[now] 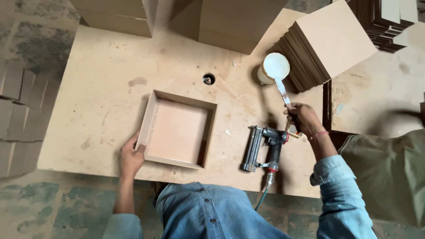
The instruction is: The person assembles small cardboard boxes by applying glue to the edges and using a pneumatic nail gun to fasten the sides. They repeatedly pick up box frames, apply adhesive, attach lids, and stack completed boxes on the table.
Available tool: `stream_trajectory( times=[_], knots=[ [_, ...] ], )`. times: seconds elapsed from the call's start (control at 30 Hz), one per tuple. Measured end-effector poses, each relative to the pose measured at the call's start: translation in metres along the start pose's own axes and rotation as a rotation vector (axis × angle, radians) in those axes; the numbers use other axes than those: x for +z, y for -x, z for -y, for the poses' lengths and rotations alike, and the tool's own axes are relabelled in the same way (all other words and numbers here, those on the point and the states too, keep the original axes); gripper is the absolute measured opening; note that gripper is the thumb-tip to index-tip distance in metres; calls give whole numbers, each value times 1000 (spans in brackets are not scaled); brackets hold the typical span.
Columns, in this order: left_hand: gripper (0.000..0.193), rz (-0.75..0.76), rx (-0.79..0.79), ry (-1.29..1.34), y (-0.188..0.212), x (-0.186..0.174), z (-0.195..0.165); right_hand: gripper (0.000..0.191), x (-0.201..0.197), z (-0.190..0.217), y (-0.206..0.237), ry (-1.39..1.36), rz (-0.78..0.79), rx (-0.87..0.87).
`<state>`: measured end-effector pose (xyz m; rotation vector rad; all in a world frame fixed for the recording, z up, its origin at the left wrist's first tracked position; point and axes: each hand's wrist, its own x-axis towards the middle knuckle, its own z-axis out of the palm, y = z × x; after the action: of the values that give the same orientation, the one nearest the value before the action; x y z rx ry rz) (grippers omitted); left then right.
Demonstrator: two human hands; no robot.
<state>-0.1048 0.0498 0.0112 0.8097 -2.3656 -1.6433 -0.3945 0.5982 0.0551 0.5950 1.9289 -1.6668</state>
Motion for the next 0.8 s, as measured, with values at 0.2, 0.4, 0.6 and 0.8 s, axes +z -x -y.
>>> stream_trajectory(
  times=[0.2, 0.4, 0.6, 0.8],
  knots=[
    [50, -63, 154, -105, -6, 0, 12, 33, 22, -22, 49, 227, 66, -183],
    [53, -65, 86, -78, -4, 0, 10, 40, 139, -42, 42, 573, 331, -858],
    [53, -72, 47, -75, 0, 0, -1, 74, 128, -58, 64, 956, 376, -1237],
    [52, -97, 33, -78, -1, 3, 6, 71, 130, -74, 75, 935, 341, -1309]
  ],
)
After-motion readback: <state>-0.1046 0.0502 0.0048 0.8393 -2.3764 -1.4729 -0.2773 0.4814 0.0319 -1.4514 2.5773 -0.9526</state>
